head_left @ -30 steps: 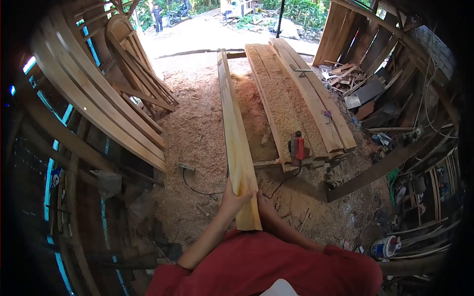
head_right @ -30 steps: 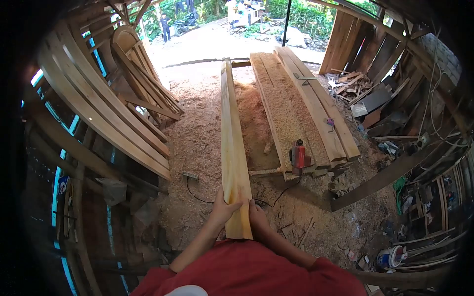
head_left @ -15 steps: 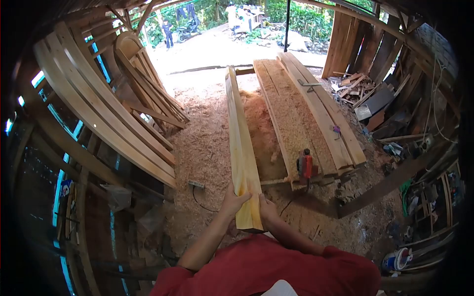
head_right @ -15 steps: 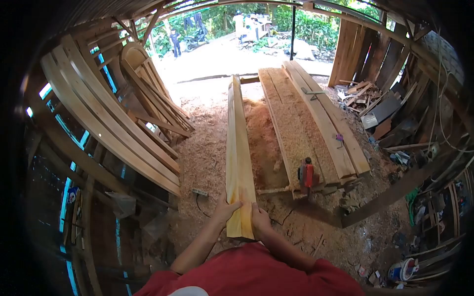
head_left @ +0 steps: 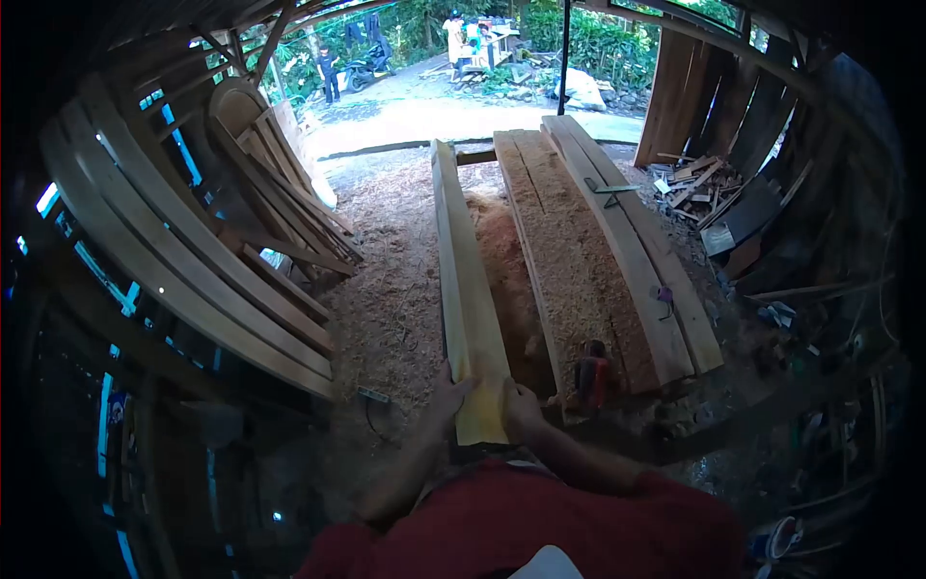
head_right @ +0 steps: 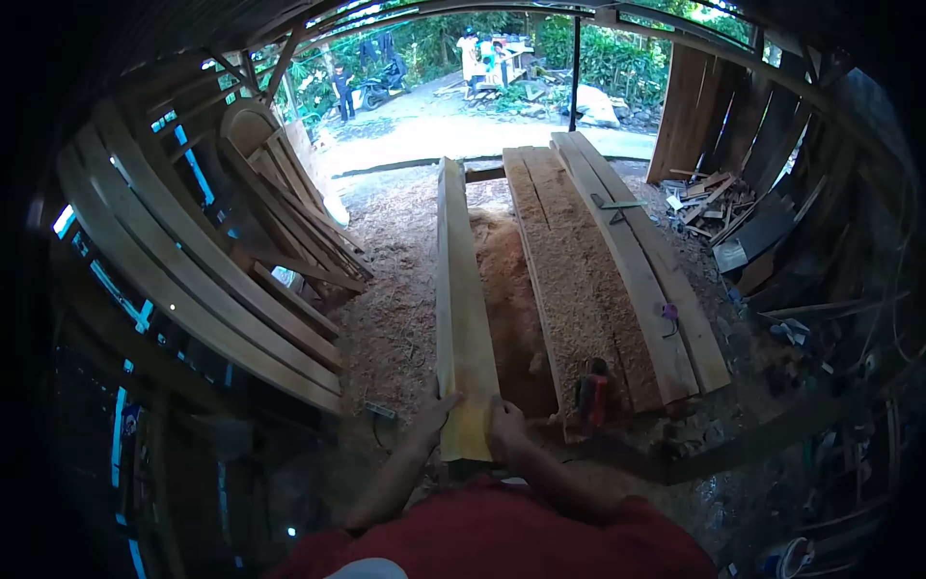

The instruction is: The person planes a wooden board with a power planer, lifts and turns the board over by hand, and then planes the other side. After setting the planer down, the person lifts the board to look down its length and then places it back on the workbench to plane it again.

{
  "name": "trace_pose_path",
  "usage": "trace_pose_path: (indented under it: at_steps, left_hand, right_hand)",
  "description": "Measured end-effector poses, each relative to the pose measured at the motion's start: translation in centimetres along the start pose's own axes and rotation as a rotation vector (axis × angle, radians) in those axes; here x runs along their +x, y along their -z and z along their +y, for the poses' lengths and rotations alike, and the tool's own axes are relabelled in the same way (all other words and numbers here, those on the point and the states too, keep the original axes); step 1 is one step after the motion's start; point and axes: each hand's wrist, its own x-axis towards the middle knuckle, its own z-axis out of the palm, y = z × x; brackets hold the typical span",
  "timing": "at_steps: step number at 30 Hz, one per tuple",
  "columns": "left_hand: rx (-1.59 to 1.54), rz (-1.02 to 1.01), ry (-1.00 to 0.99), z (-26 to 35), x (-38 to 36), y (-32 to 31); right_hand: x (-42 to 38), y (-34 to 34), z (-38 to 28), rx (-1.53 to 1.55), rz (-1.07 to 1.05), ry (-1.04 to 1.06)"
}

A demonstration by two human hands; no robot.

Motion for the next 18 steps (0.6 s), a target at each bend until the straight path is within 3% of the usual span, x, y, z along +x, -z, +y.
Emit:
trace_pose_path:
  at_steps: [4,7,10,13,15,16,18]
  left_hand:
    - [0.008,-0.028,-0.059,-0.8,2.3,0.2]
    - [-0.202,-0.047,0.014,-1.7,3.6,0.0]
    - [-0.208,-0.020,0.043,-2.0,4.4,-0.4]
    - [-0.142,-0.022,0.036,-3.3,5.2,-0.4]
    - [-0.100,-0.024,0.035,-3.6,5.2,-1.0]
    - [-0.060,-0.028,0.038,-3.6,5.2,-1.1]
    - [-0.105,-0.015,0.038,-3.8,5.1,-1.3]
  right_hand:
    - [4.5,0.8,0.9,-0.087,0.029,0.020]
    - [4.7,1.6,-1.1,-0.241,0.023,0.017]
    - [5.8,2.3,-1.3,-0.256,0.000,-0.019]
    - [7.0,3.2,-1.3,-0.073,-0.159,-0.117]
    - [6.5,3.6,-3.0,0.353,-0.412,-0.367]
    - [6.8,3.8,-3.6,0.359,-0.422,-0.362]
    - [7.6,4.7,-5.2,0.352,-0.742,-0.168]
